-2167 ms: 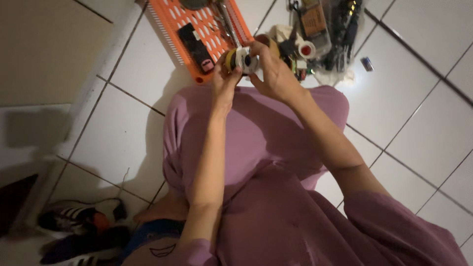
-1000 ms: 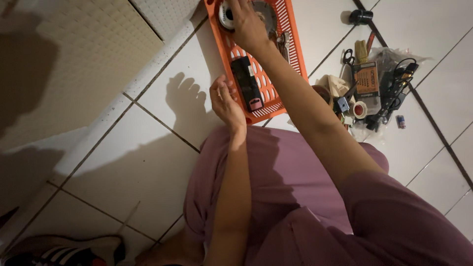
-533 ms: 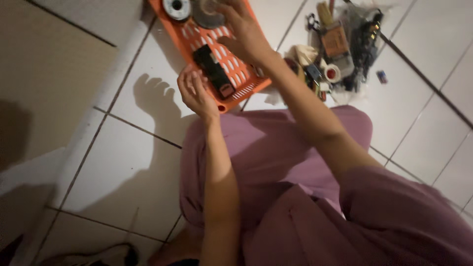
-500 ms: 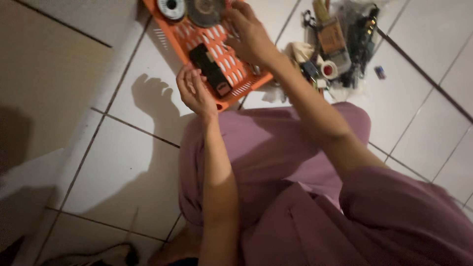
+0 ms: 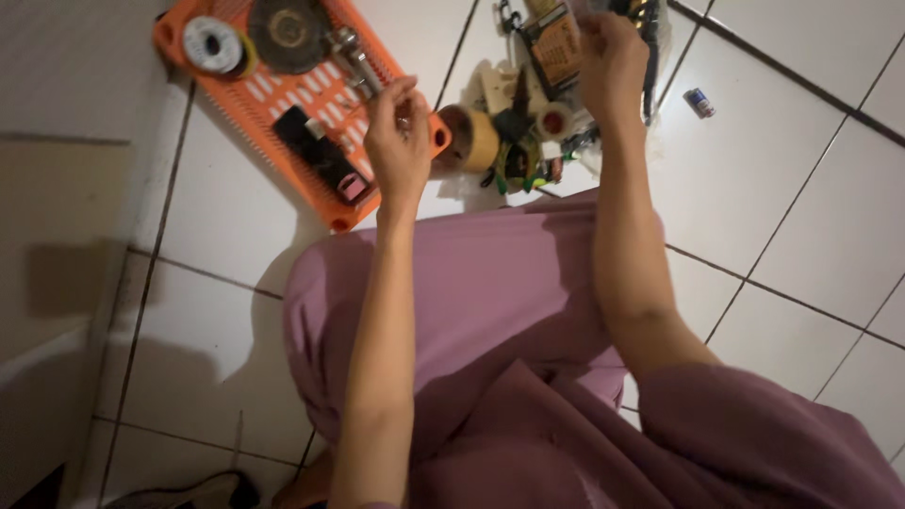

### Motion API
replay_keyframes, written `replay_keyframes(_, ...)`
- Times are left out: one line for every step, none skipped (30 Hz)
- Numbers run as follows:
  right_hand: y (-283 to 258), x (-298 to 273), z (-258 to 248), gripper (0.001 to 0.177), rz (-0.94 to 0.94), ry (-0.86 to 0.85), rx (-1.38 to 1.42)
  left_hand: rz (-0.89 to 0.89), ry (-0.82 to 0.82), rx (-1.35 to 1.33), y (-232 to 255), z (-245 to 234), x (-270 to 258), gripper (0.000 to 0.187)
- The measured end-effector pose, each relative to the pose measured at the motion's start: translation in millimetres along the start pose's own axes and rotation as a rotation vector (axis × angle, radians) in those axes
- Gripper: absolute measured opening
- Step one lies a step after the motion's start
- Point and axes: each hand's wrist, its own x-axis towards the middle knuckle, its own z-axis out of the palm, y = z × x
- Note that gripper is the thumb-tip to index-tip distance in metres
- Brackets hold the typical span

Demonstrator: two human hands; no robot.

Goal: The person sits on a tiled floor and organizes various tools and hardware items into an orange plastic basket. They handle pliers, tape rolls, and small parts, placing them into the basket and a plastic bag before moving the basket into a cabinet.

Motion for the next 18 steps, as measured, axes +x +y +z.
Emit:
replay_keyframes(7.8,4.2,1.4,0.014,0.034,0.041,0.046,-0.026,-0.049,0.109,-2.7,17.5,15.0,0.021)
replay_keyframes(13.3,9.2,3.0,0.013,0.069,0.082,0.092,-0.039,-0.092,0.152,-6.7,37.5,30.0,0.022)
replay_keyframes(16.8,13.6,3.4,0.013,0.103,0.123,0.138,-0.052,-0.134,0.195,-12.1,59.6,44.9,0.023)
replay_keyframes(18.0,16.1,2.8,0.013,0.113,0.12,0.122,-0.066,-0.177,0.238,-19.2,80.3,60.2,0.024)
replay_keyframes(17.7,18.4,0.9,0.014,0.12,0.12,0.106,0.01,-0.197,0.297,-27.3,99.2,76.2,0.024)
replay_keyframes(16.3,19.6,-2.0,0.014,0.127,0.119,0.089,0.087,-0.217,0.356,-35.8,116.9,90.7,0.025)
replay_keyframes(14.3,19.8,-5.7,0.015,0.208,0.096,0.135,0.163,-0.236,0.412,-44.2,134.2,103.6,0.026)
replay_keyframes(12.1,19.6,-9.9,0.016,0.289,0.072,0.181,0.227,-0.266,0.464,-51.7,152.5,116.3,0.031)
replay_keyframes(10.9,21.2,-15.7,0.017,0.367,0.049,0.227,0.293,-0.292,0.514,-57.3,171.3,127.5,0.037)
replay_keyframes(9.5,22.6,-21.2,0.018,0.398,0.061,0.221,0.36,-0.318,0.563,-62.0,185.0,133.4,0.044)
replay_keyframes(7.8,24.0,-25.8,0.019,0.431,0.073,0.215,0.438,-0.339,0.607,-65.8,194.7,137.0,0.044)
replay_keyframes(6.2,25.2,-29.6,0.02,0.463,0.086,0.209,0.518,-0.359,0.65,-68.2,203.0,141.9,0.043)
replay_keyframes(4.4,25.9,-32.5,0.02,0.475,0.086,0.215,0.595,-0.375,0.69,-69.0,209.5,145.7,0.043)
replay_keyframes(2.6,26.2,-34.1,0.02,0.488,0.085,0.222,0.55,-0.441,0.708,-68.9,212.6,148.3,0.037)
replay_keyframes(1.4,26.9,-34.6,0.019,0.501,0.085,0.229,0.503,-0.506,0.725,-68.0,213.2,150.9,0.032)
replay_keyframes(0.6,27.3,-34.4,0.02,0.483,0.092,0.227,0.455,-0.571,0.742,-66.4,212.3,152.9,0.027)
replay_keyframes(0.0,27.0,-32.7,0.02,0.465,0.097,0.227,0.515,-0.559,0.8,-64.4,210.1,156.0,0.024)
replay_keyframes(0.1,26.5,-31.0,0.02,0.448,0.103,0.227,0.575,-0.546,0.858,-62.0,207.9,160.9,0.022)
